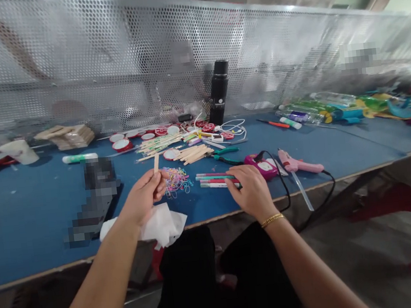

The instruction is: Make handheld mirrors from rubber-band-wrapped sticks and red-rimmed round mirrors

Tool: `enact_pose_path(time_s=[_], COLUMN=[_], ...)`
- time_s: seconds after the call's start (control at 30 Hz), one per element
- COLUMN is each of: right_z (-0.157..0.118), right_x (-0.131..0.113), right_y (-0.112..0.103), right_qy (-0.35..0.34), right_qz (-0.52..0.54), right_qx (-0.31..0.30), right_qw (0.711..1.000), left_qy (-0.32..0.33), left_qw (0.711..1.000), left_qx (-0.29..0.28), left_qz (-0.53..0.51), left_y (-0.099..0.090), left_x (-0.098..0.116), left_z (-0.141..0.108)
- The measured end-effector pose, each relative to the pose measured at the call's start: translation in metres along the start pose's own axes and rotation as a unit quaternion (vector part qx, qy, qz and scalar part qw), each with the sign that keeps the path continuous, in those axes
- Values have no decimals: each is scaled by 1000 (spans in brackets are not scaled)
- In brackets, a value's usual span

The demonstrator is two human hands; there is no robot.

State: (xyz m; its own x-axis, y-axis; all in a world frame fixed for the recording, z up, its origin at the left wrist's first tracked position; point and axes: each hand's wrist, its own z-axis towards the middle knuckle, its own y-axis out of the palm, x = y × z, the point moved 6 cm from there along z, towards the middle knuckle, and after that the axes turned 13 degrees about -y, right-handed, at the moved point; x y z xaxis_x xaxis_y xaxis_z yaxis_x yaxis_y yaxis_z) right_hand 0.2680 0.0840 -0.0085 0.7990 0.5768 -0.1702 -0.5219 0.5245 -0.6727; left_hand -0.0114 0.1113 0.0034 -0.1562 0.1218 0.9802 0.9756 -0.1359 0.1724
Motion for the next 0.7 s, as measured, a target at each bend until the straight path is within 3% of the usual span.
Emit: enact_pose_path(time_s=[0.3, 0.7], right_z=[-4, -4], right_x=[6, 0], right_y=[0, 6], right_qy=[6, -14], right_qz=[10, -24], right_qx=[8, -14], right_qw=[1000, 1000], left_qy=[-27, -34], left_qw=[999, 998], left_qx=[-27, -51], left_qz=[-21, 24], left_y=[1, 9], left_x=[-3, 1], left_z=[8, -2])
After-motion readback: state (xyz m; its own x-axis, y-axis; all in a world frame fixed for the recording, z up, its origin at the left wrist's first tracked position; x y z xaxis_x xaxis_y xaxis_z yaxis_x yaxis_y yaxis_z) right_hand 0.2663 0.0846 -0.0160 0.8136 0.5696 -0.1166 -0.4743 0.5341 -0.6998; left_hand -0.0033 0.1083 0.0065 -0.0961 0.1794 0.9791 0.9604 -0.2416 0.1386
